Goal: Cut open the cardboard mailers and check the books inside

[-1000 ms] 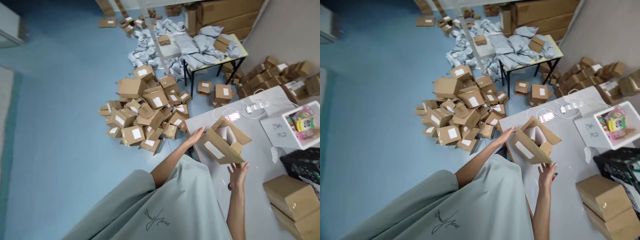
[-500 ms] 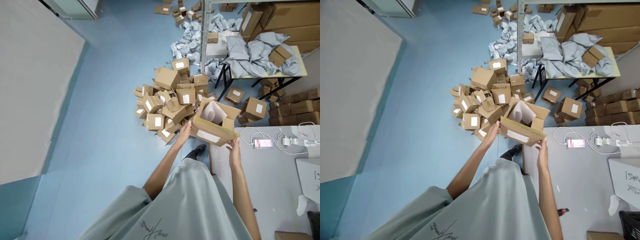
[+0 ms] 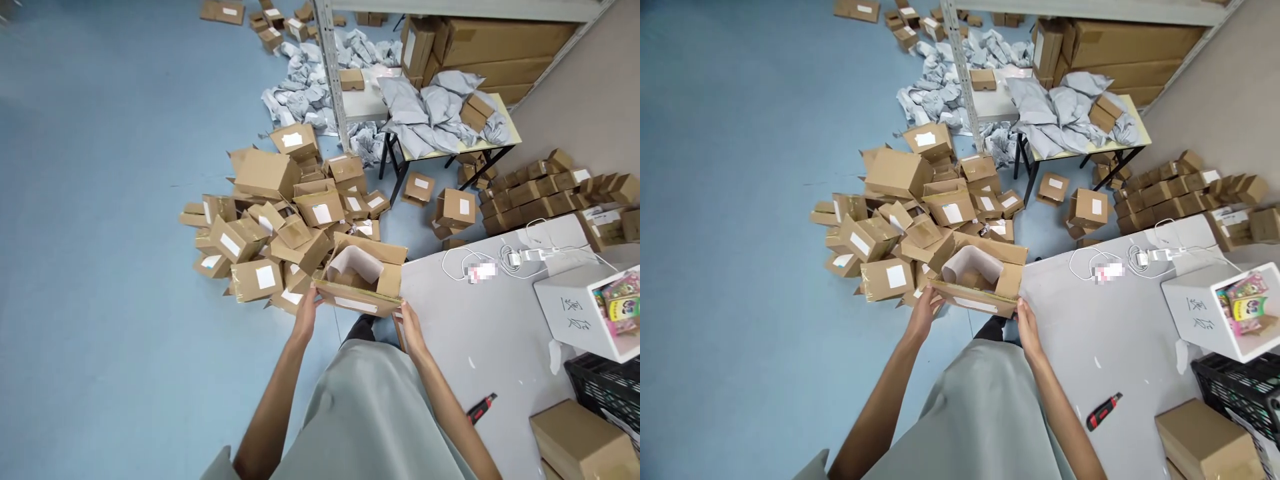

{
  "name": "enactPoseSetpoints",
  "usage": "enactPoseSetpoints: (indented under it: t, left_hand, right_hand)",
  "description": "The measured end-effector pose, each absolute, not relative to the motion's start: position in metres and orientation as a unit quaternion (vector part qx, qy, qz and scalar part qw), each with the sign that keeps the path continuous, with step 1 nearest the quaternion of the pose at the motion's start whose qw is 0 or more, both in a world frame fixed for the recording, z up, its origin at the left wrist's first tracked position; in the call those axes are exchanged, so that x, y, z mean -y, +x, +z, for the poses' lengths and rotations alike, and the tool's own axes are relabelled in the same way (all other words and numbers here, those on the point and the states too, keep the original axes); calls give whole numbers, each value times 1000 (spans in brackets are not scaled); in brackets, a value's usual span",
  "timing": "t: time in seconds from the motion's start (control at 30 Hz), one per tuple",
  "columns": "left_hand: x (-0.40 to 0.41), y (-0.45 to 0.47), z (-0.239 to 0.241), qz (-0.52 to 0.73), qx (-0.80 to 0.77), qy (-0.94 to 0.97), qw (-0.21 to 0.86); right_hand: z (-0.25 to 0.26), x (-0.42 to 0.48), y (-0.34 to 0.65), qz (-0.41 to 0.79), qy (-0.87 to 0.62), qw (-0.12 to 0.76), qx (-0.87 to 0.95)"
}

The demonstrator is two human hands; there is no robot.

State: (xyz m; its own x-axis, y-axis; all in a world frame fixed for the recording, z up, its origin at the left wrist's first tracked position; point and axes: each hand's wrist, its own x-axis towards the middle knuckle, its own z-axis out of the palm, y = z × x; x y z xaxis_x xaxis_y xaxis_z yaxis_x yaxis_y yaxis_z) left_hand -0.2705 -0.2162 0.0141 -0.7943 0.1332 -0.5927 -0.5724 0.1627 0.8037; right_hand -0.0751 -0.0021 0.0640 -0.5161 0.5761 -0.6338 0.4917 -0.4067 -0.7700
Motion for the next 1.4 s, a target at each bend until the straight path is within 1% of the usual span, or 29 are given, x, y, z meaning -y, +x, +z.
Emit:
enactPoseSetpoints:
  t: [0.1, 0.2, 0.3, 0.47, 0.57, 0.63, 0.73, 0.8, 0.87, 0.93, 1.03, 1.13, 1.2, 1.3, 1.4]
  left_hand:
    - [213, -283, 12, 638, -702, -145, 281]
    - [199, -302, 15, 664, -681, -142, 276]
    - [181, -312, 25, 687, -662, -139, 265]
    - [173, -309, 41, 716, -641, -126, 245]
    - [188, -303, 47, 737, -638, -104, 196]
    - [203, -300, 53, 725, -663, -106, 156]
    - [232, -309, 66, 695, -701, -125, 101]
    - [254, -329, 79, 709, -686, -145, 76]
    - [279, -357, 95, 742, -649, -159, 53]
    - [305, -388, 113, 761, -626, -168, 18]
    - [338, -418, 132, 769, -608, -196, -38]
    - [349, -413, 125, 764, -601, -226, -60]
    - [338, -391, 107, 759, -603, -242, -40]
    - [299, -343, 74, 745, -616, -253, 37]
    - [242, -291, 46, 721, -632, -236, 155]
  right_hand:
    - [62, 5, -80, 686, -490, 38, 536]
    - [63, -4, -94, 693, -471, 66, 542]
    - [69, -20, -104, 693, -453, 91, 554]
    - [80, -42, -111, 665, -435, 104, 598]
    - [85, -45, -121, 657, -413, 79, 625]
    - [90, -44, -136, 662, -399, 67, 631]
    - [97, -40, -187, 698, -348, 75, 621]
    - [104, -33, -242, 729, -290, 76, 615]
    - [116, -17, -306, 760, -224, 43, 608]
    - [132, 4, -363, 790, -165, -14, 591]
    - [149, 34, -402, 796, -123, -59, 590]
    - [145, 45, -377, 789, -84, -109, 599]
    - [130, 42, -336, 784, -94, -144, 597]
    - [101, 27, -268, 776, -170, -159, 586]
    - [77, 7, -205, 775, -260, -126, 562]
